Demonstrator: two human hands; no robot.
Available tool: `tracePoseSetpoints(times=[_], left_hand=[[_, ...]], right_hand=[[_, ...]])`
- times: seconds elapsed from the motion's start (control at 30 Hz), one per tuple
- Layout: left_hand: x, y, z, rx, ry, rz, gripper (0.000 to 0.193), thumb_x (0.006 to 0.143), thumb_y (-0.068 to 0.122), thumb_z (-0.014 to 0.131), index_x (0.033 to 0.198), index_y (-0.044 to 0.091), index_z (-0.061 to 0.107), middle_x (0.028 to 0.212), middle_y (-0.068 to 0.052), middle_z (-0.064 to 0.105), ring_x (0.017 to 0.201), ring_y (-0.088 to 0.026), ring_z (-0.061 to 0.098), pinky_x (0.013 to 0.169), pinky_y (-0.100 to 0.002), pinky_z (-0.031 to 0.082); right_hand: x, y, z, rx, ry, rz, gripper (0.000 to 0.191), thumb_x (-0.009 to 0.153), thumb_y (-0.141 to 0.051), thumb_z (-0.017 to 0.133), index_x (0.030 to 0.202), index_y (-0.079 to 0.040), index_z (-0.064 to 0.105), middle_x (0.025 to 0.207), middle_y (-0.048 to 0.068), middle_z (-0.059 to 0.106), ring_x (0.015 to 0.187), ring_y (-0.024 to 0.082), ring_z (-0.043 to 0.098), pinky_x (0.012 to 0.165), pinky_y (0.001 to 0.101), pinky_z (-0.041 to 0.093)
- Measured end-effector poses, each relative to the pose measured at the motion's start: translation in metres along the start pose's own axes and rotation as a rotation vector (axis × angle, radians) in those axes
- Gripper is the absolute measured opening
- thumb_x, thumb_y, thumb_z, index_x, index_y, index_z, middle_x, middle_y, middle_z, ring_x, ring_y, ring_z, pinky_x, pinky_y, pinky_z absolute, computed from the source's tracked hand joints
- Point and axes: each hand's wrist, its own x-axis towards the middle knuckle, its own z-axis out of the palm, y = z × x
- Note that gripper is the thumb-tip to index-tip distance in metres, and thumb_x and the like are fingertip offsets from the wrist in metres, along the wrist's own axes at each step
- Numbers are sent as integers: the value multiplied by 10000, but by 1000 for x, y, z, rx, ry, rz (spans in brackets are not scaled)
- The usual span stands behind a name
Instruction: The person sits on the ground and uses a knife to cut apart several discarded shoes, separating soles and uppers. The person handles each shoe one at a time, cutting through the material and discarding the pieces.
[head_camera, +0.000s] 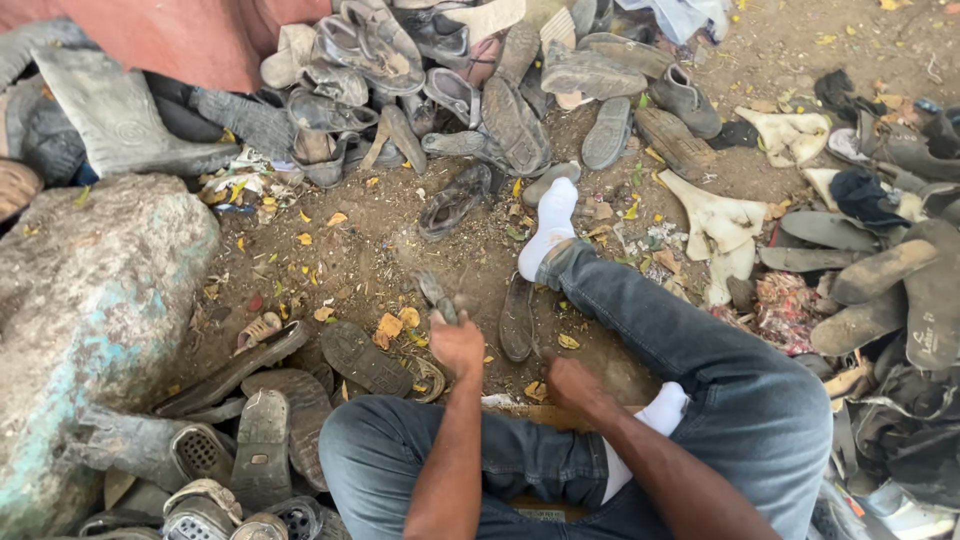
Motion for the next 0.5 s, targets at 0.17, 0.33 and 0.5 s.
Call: tracePoseSetpoints(times=[0.17,0.33,0.5], left_hand=[[-111,151,11,-518,-385,785,658,713,308,796,1264,15,588,1239,-222,635,1194,-340,576,1047,-423,455],[-219,219,31,-795,-1245,1264,713,834,376,750,1428,59,515,1429,-182,583,1361,-273,545,1189,-370,437],[-124,121,44,-84,-209,627,435,921,497,705,1188,154,684,1139,-99,724,1052,-311,702,929,-452,553]], right_hand=[[2,-4,7,-116,-62,87,352,1005,-297,563,937,-6,748,964,246,736,888,417,715,783,501,561],[-17,-2,-1,-114,-20,81,351,1025,-341,568,1001,-33,735,958,236,737,873,417,714,754,500,550],[-9,14,-19,21,113,30,324,1013,-351,573,1096,-75,720,978,241,732,907,441,698,769,524,540]])
